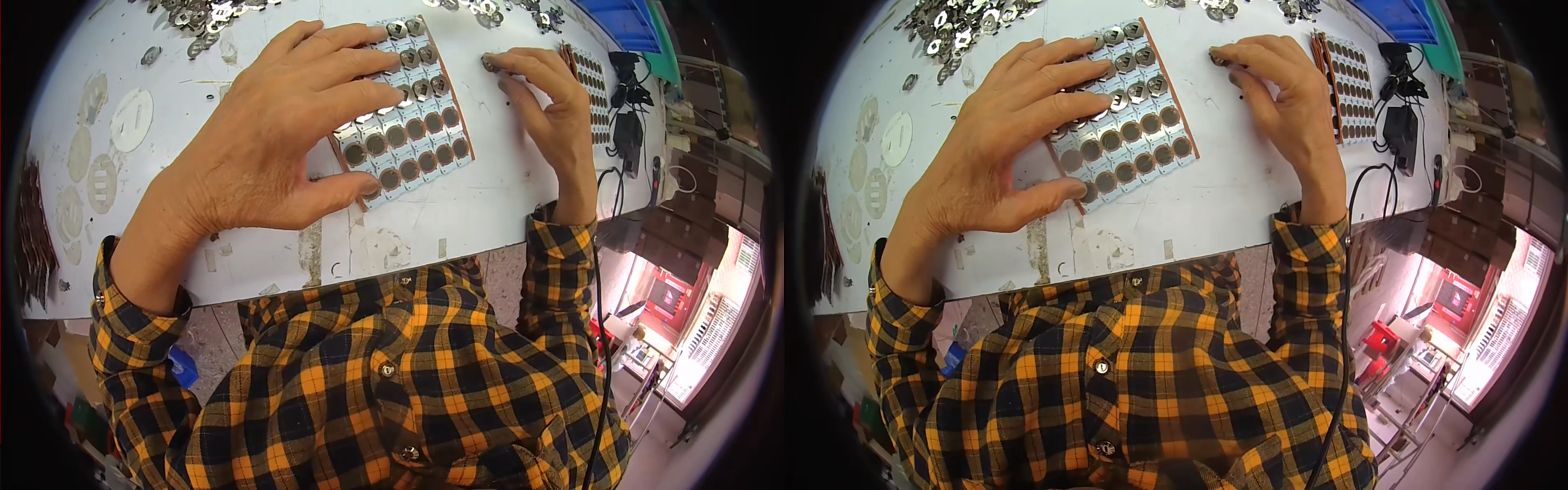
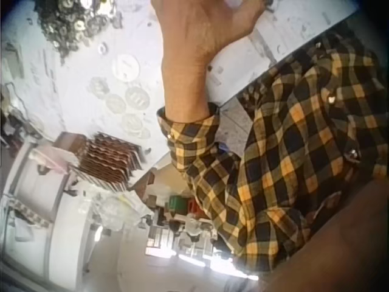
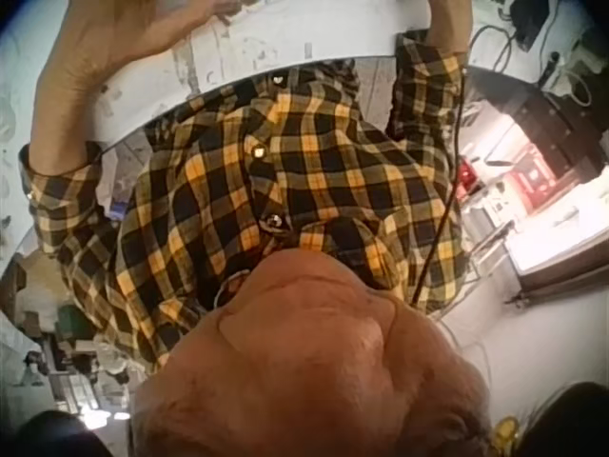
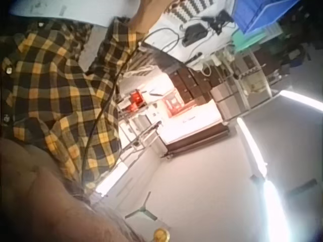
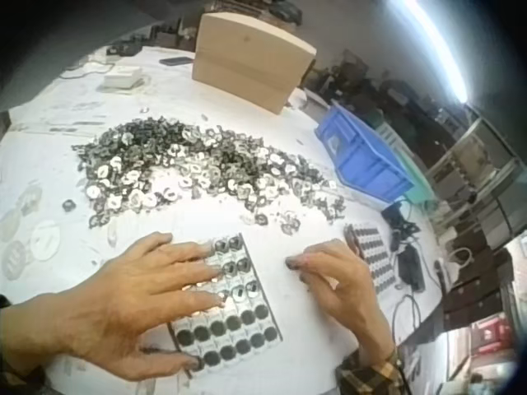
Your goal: Pick up small metal hardware components from a pile and place them individually into a grid-like tray for assembly or sorting.
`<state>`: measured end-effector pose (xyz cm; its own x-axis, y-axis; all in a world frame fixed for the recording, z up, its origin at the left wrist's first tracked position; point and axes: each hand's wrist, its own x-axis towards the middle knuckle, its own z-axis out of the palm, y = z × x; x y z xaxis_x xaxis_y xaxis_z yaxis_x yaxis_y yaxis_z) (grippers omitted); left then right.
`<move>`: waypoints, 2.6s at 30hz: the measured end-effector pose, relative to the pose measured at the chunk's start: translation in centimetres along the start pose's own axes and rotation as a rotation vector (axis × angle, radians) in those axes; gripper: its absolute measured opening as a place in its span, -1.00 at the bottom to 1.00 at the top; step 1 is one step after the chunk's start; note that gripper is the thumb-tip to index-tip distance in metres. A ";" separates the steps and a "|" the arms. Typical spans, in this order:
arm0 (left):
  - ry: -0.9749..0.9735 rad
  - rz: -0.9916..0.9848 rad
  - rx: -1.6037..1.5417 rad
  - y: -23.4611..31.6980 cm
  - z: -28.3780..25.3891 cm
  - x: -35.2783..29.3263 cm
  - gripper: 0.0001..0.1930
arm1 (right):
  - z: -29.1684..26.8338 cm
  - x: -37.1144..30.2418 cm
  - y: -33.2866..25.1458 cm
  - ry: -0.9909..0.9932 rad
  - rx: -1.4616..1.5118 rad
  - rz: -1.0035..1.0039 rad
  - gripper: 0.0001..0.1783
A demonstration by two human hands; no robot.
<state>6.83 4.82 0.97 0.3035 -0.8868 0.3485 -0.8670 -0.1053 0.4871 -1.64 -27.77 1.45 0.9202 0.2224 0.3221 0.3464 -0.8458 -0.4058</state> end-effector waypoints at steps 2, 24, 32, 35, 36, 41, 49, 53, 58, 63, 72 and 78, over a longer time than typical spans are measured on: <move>-0.008 0.016 -0.001 -0.3 0.0 0.2 -0.34 | 0.0 0.4 1.1 -0.007 0.000 -0.024 -0.73; 0.179 0.307 -0.077 -3.0 0.7 0.4 -0.42 | 3.5 0.5 -11.3 -0.269 0.611 0.512 -0.92; -0.016 0.064 -0.164 -2.3 -0.3 -0.2 -0.45 | 4.5 1.1 -10.9 -0.237 0.637 0.389 -0.97; -0.020 0.061 -0.174 -2.6 -0.2 -0.1 -0.46 | 4.3 2.0 -10.7 -0.287 0.608 0.401 -0.97; -0.027 0.069 -0.163 -2.7 -0.2 -0.1 -0.47 | 4.3 2.3 -10.6 -0.317 0.559 0.372 -0.96; -0.052 0.061 -0.136 -2.6 -0.3 0.1 -0.48 | 4.2 2.9 -11.4 -0.352 0.494 0.363 -0.93; 0.004 0.048 -0.174 -2.7 0.1 -0.2 -0.47 | 3.8 1.8 -12.3 -0.374 0.440 0.611 -0.88; -0.002 0.046 -0.148 -2.8 0.4 -0.1 -0.46 | 5.0 0.8 -12.6 -0.259 0.450 0.565 -0.94; -0.003 0.103 -0.146 -2.9 0.4 -0.4 -0.47 | 6.1 -0.2 -12.7 -0.032 0.512 0.417 -0.87; -0.034 0.064 -0.161 -2.3 0.0 -0.1 -0.48 | 5.2 0.4 -12.1 -0.134 0.346 0.259 -0.91; -0.065 0.044 -0.174 -2.4 -0.4 0.2 -0.40 | 4.8 1.7 -11.3 -0.225 0.418 0.185 -0.92; -0.053 0.029 -0.093 -1.8 -0.2 0.0 -0.37 | 4.9 1.6 -11.4 -0.203 0.474 0.201 -0.90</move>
<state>8.50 5.15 0.24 0.2555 -0.9116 0.3220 -0.8339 -0.0392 0.5505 -3.17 -15.41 2.41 0.9770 0.2080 0.0463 0.1615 -0.5809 -0.7978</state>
